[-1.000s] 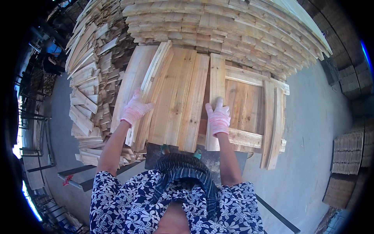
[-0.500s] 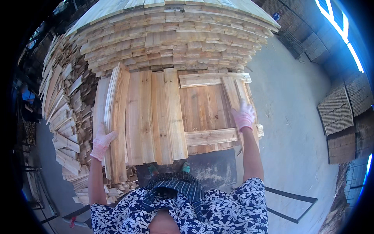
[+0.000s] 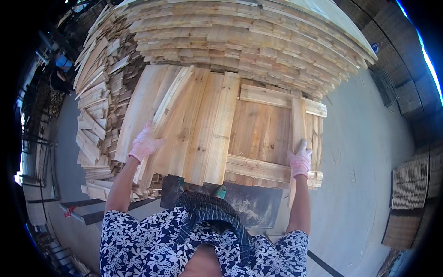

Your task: The person picks up wooden planks from a large pile and places them onto a wooden pallet. They arrange the planks in a neat, organized stack, repeating the process of lifting and placing multiple times to build up the pile on the pallet.

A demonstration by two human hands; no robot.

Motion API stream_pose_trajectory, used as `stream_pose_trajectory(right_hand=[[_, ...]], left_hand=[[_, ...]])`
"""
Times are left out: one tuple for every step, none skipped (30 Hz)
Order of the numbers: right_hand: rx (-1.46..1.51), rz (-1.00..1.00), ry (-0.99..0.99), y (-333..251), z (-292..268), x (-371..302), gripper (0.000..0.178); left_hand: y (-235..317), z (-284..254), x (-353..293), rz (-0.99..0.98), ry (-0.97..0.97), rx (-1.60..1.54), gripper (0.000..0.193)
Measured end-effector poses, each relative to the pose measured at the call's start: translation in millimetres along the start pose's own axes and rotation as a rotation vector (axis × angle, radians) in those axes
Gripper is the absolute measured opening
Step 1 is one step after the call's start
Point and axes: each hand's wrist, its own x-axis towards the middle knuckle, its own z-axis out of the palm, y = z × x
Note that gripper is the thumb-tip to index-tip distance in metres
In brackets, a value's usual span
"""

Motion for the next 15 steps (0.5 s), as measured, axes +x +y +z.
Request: stream_pose_trajectory(right_hand=[[0.021,-0.004,0.006,-2.5,3.6,-1.7,0.092],[0.043,-0.010,0.010,-6.2,7.7,-4.1,0.091],[0.065,-0.030,0.019,-14.0,8.1,-2.1,0.090],[0.084,-0.054,0.100,-21.0,21.8,-2.8,0.088],[0.096,-0.063,0.087,-31.2,30.8,4.1,0.087],[0.110,-0.074,0.054,-60.2,41.7,-6.7,0.087],[0.125,-0.077,0.033,-90.0,47.6,-19.0,0.087],[0.139,-0.064,-0.013,-119.6,52.2,-27.5,0.088],[0.129,-0.103,-0.038,-147.8,58.8,-40.0,0.082],[0.112,-0.154,-0.006,-157.9,77.0,-38.6,0.077],[0.091,-0.202,0.030,-165.5,93.9,-35.3,0.073],[0.101,-0.227,0.004,-189.0,99.1,-52.2,0.070],[0.114,-0.253,-0.019,-209.3,99.2,-68.9,0.068],[0.116,-0.245,-0.064,-208.4,100.7,-69.2,0.071],[0.138,-0.259,-0.058,-209.0,101.5,-67.6,0.071]], left_hand=[[2.0,-0.8,-4.0,0.011,0.006,-0.005,0.101],[4.1,-5.3,-5.4,-0.052,-0.057,-0.018,0.102],[3.7,-6.2,-6.4,-0.048,-0.051,-0.026,0.103],[4.7,-5.1,-5.2,-0.034,-0.052,-0.029,0.103],[5.4,-4.9,-5.2,-0.020,-0.052,-0.031,0.103],[4.7,-6.3,-9.5,-0.043,-0.063,-0.022,0.102],[8.6,-9.4,-11.3,-0.052,-0.072,-0.015,0.101],[11.3,-12.6,-13.4,-0.054,-0.080,-0.006,0.101],[7.2,-14.2,-15.8,-0.055,-0.066,-0.015,0.100],[11.5,-14.3,-14.4,-0.029,-0.054,-0.026,0.099],[17.6,-13.3,-11.6,0.000,-0.043,-0.041,0.098],[13.8,-12.6,-13.8,-0.003,-0.060,-0.064,0.098],[10.2,-17.3,-16.9,-0.004,-0.072,-0.088,0.098],[5.1,-20.6,-18.7,-0.004,-0.084,-0.110,0.098],[0.6,-23.3,-16.4,0.013,-0.072,-0.136,0.099]])
